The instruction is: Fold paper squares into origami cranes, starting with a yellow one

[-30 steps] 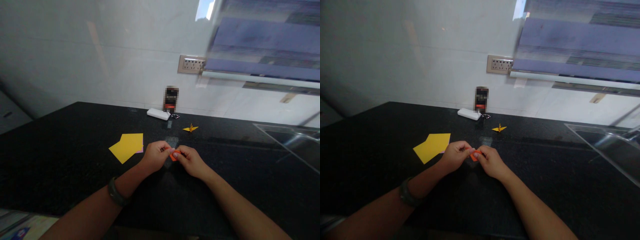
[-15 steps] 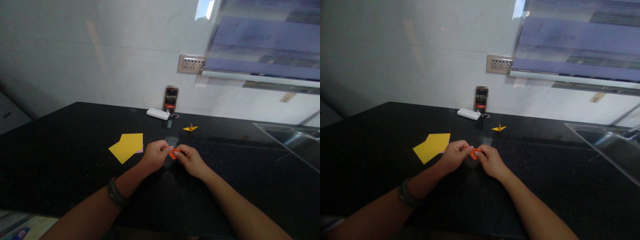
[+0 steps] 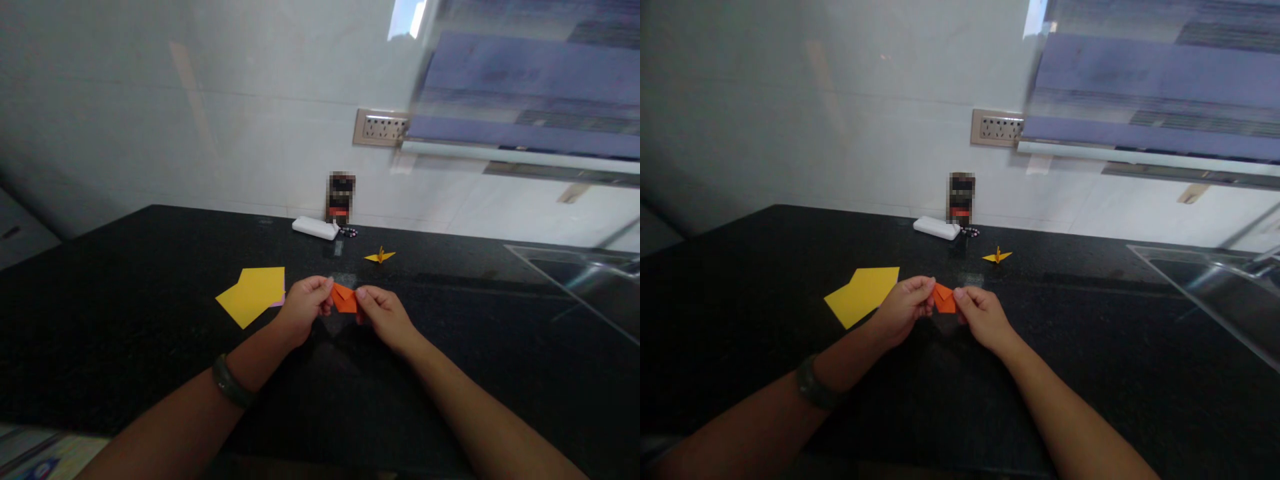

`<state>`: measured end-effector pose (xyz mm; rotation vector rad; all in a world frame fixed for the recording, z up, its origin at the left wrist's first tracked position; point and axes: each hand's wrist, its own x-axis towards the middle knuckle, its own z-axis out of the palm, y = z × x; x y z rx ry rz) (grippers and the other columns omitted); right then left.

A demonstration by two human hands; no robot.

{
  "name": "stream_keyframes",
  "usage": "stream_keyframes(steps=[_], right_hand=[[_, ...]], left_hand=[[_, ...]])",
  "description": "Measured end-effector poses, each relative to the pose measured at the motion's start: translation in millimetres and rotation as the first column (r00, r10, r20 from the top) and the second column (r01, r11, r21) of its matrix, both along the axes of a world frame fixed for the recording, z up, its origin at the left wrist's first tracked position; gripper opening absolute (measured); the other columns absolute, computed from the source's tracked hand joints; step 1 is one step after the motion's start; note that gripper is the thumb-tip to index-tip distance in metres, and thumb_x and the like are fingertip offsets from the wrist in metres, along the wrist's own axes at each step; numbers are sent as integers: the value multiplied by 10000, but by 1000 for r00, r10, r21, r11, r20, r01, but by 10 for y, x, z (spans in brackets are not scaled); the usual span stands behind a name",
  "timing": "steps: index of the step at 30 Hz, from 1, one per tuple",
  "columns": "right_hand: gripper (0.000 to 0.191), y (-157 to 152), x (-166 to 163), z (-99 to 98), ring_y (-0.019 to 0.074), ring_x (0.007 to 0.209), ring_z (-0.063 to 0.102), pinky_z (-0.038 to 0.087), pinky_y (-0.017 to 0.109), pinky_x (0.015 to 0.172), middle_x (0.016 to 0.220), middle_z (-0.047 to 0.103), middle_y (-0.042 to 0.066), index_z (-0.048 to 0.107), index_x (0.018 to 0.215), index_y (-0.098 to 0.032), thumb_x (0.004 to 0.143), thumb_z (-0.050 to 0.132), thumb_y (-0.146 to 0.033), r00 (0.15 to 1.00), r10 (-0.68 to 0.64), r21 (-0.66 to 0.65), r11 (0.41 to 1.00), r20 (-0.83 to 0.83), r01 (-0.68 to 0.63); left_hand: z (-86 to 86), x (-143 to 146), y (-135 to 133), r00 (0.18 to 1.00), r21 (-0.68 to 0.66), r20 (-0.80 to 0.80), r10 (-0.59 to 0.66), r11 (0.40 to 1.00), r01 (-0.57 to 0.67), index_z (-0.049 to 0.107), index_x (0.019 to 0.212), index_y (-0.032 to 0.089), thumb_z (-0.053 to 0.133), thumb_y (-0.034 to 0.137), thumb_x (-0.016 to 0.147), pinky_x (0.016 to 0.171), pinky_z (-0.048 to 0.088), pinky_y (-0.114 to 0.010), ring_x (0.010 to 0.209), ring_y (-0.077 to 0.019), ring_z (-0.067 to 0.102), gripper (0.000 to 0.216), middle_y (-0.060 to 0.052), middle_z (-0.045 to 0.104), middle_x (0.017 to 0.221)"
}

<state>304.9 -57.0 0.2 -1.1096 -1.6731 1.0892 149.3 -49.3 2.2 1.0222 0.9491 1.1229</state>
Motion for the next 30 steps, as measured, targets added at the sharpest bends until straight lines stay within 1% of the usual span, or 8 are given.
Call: stream_keyframes(steps=[2,6,13,18,21,23,27,30], right_hand=[[413,14,1,-15,85,456,441,345,219,466,534,500,-10,550,633,-150,810,392,-489,997,-19,-45,999,-80,15],[383,39,6,-39,80,452,455,360,220,461,584,526,-5,579,704,-149,783,441,-498,986,-43,-107,994,-158,26],[277,-6,1,2,70,467,438,345,207,461,557,500,-28,557,678,-149,731,552,-421,994,9,-64,998,-110,-16],[213,12,-17,0,69,467,419,334,204,446,565,517,-25,563,693,-149,678,605,-357,994,-81,-27,996,-78,80],[201,48,-2,-24,76,458,425,347,211,437,567,519,-19,553,739,-152,692,579,-347,977,-179,-22,984,-116,178],[206,60,14,-34,82,467,441,368,215,440,596,531,-12,540,778,-157,694,575,-341,967,-208,-22,978,-145,207],[194,44,24,-27,86,515,470,400,214,461,665,550,4,539,789,-159,704,577,-330,979,-132,-6,991,-154,133],[265,23,10,-18,88,541,490,422,215,467,717,547,5,534,897,-169,705,590,-343,967,-97,-25,995,-234,94]], left_hand=[[0,-6,9,999,-31,51,3,1000,-1,485,586,138,549,351,724,432,308,-179,407,-48,401,262,43,456,465],[12,-11,16,995,-86,99,7,996,1,479,592,140,539,336,738,426,307,-175,394,-44,398,252,46,451,462],[28,-8,13,998,-75,51,39,997,-35,506,600,129,552,324,732,431,332,-174,404,-46,436,240,31,499,479],[39,3,-8,998,-73,-53,30,997,-34,563,677,125,605,317,688,475,386,-184,473,-69,521,197,-2,587,554],[29,17,-25,992,-64,-121,-34,998,26,583,679,125,642,295,648,493,405,-189,486,-70,532,183,-7,605,574],[20,29,-43,977,-59,-172,-125,991,116,591,661,123,659,284,624,495,407,-190,484,-71,532,179,-11,608,570],[7,43,-77,922,-54,-260,-287,958,283,596,626,121,645,327,634,473,389,-188,478,-76,525,212,-18,609,564],[1,34,-79,922,2,-274,-274,958,286,609,624,119,591,382,682,476,385,-192,472,-76,516,271,-18,595,549]])
